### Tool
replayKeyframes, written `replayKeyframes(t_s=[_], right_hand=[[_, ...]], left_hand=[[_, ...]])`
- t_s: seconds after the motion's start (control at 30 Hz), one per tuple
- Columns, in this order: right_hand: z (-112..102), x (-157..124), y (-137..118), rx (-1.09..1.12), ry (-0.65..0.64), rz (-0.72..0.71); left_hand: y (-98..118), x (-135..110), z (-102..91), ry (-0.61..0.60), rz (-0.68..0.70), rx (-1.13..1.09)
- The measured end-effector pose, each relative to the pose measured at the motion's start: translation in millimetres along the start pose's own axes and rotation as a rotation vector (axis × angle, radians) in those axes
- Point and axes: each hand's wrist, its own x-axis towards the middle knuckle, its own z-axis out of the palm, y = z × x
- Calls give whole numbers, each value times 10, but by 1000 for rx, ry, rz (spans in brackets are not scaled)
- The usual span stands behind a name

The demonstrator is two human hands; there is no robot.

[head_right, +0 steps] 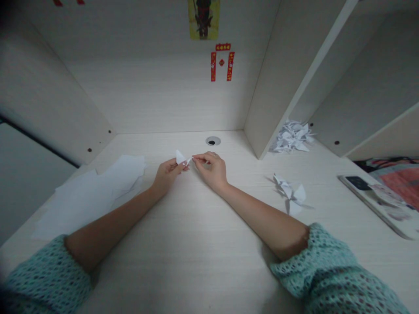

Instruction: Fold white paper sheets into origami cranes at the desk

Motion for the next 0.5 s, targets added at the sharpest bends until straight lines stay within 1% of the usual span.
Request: replayKeyframes(t_s=[0.33,0.5], right_hand=[[-5,-5,-10,-49,13,-8],[-14,-16,-67,-95,37,-26]], left_hand=[[6,-1,-5,-15,14,22],[15,8,-25,-90,31,26]])
